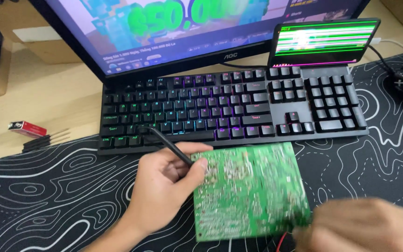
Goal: The person holds a green circuit board and uses a multimeter probe to test various points on the board. The person moves the probe across different components while the board remains in hand. No final state or destination is shown.
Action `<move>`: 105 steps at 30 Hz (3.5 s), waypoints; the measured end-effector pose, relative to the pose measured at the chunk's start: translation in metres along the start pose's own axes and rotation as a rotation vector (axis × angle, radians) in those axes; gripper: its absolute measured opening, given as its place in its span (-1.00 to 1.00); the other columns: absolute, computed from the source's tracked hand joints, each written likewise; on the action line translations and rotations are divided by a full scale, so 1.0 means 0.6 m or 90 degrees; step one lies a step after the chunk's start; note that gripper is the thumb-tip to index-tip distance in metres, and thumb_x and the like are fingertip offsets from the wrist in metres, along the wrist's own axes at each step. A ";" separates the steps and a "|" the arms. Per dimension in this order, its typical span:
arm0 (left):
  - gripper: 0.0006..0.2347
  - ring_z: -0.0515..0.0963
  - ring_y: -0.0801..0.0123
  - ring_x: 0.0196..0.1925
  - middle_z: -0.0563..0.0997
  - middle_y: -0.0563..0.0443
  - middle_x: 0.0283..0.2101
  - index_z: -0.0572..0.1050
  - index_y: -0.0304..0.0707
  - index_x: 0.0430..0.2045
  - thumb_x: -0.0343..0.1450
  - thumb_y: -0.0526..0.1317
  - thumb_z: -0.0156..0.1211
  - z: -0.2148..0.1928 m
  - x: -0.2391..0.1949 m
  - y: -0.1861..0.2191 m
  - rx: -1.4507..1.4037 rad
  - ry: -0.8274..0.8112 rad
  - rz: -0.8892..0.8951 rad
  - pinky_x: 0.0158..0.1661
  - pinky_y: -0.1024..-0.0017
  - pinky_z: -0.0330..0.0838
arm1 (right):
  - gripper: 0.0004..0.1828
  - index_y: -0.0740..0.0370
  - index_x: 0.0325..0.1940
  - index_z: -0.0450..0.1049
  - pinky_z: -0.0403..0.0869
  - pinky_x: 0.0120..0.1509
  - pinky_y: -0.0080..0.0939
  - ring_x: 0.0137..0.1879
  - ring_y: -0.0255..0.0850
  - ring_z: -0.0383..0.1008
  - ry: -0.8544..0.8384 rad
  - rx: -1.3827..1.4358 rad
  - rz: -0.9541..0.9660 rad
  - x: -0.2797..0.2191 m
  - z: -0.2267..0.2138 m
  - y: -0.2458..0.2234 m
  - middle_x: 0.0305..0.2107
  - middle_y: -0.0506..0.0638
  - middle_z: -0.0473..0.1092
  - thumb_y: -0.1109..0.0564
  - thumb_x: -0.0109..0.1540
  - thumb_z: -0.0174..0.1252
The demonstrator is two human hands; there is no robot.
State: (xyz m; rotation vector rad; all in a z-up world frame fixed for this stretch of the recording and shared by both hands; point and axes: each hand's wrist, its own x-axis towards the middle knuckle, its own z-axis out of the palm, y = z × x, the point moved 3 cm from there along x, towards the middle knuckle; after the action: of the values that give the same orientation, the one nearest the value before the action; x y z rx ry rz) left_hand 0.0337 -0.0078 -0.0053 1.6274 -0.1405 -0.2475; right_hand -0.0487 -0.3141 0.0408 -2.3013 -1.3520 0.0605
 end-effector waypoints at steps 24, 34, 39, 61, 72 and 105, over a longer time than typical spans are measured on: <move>-0.78 0.40 0.54 -0.55 0.40 0.19 -0.57 0.90 -0.28 -0.04 0.47 -0.33 0.47 0.000 0.005 -0.014 0.067 0.060 -0.048 -0.48 0.52 0.46 | -0.75 -0.03 -0.15 0.86 0.79 -0.41 -0.44 -0.55 -0.37 0.79 0.139 0.257 0.223 0.023 -0.068 0.095 -0.58 -0.29 0.78 -0.11 0.28 0.36; -0.79 0.36 0.55 -0.58 0.38 0.20 -0.61 0.89 -0.30 -0.05 0.48 -0.33 0.45 0.004 0.005 -0.010 0.081 0.062 -0.033 -0.55 0.51 0.32 | -0.84 0.16 -0.21 0.76 0.80 -0.38 -0.45 -0.53 -0.28 0.78 0.233 0.317 0.199 0.009 -0.042 0.106 -0.56 -0.11 0.74 0.05 0.26 0.38; -0.79 0.33 0.54 -0.58 0.37 0.18 -0.60 0.89 -0.31 -0.04 0.48 -0.35 0.44 0.005 0.005 -0.011 0.078 0.064 -0.039 -0.54 0.50 0.31 | -0.83 0.13 -0.20 0.74 0.77 -0.36 -0.43 -0.51 -0.28 0.79 0.221 0.304 0.212 0.000 -0.035 0.109 -0.51 -0.14 0.76 0.02 0.30 0.35; -0.79 0.36 0.56 -0.58 0.41 0.21 -0.59 0.90 -0.29 -0.05 0.48 -0.33 0.45 0.003 0.006 -0.013 0.077 0.062 -0.040 -0.55 0.52 0.31 | -0.91 0.20 -0.18 0.63 0.68 -0.34 -0.38 -0.48 -0.27 0.69 0.274 0.312 0.226 -0.004 -0.020 0.114 -0.54 -0.12 0.62 0.15 0.34 0.27; -0.80 0.43 0.55 -0.54 0.56 0.17 -0.55 0.89 -0.31 -0.06 0.48 -0.34 0.45 0.004 0.005 -0.017 0.079 0.064 -0.030 -0.50 0.53 0.39 | -0.93 0.24 -0.18 0.60 0.62 -0.31 -0.30 -0.46 -0.19 0.61 0.271 0.332 0.205 -0.004 -0.021 0.110 -0.50 -0.06 0.59 0.20 0.34 0.25; -0.80 0.41 0.56 -0.52 0.61 0.14 -0.51 0.86 -0.34 -0.06 0.50 -0.33 0.41 0.009 0.004 -0.012 0.129 0.074 0.011 -0.49 0.54 0.33 | -0.92 0.33 -0.23 0.56 0.50 -0.25 -0.15 -0.42 -0.09 0.43 0.236 0.136 -0.047 0.025 -0.051 0.083 -0.46 0.04 0.43 0.30 0.37 0.28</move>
State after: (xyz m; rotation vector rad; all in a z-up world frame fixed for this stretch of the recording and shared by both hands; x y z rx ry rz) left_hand 0.0343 -0.0131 -0.0129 1.8369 -0.0920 -0.1279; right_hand 0.0074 -0.3331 0.0504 -1.9656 -1.1746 -0.2240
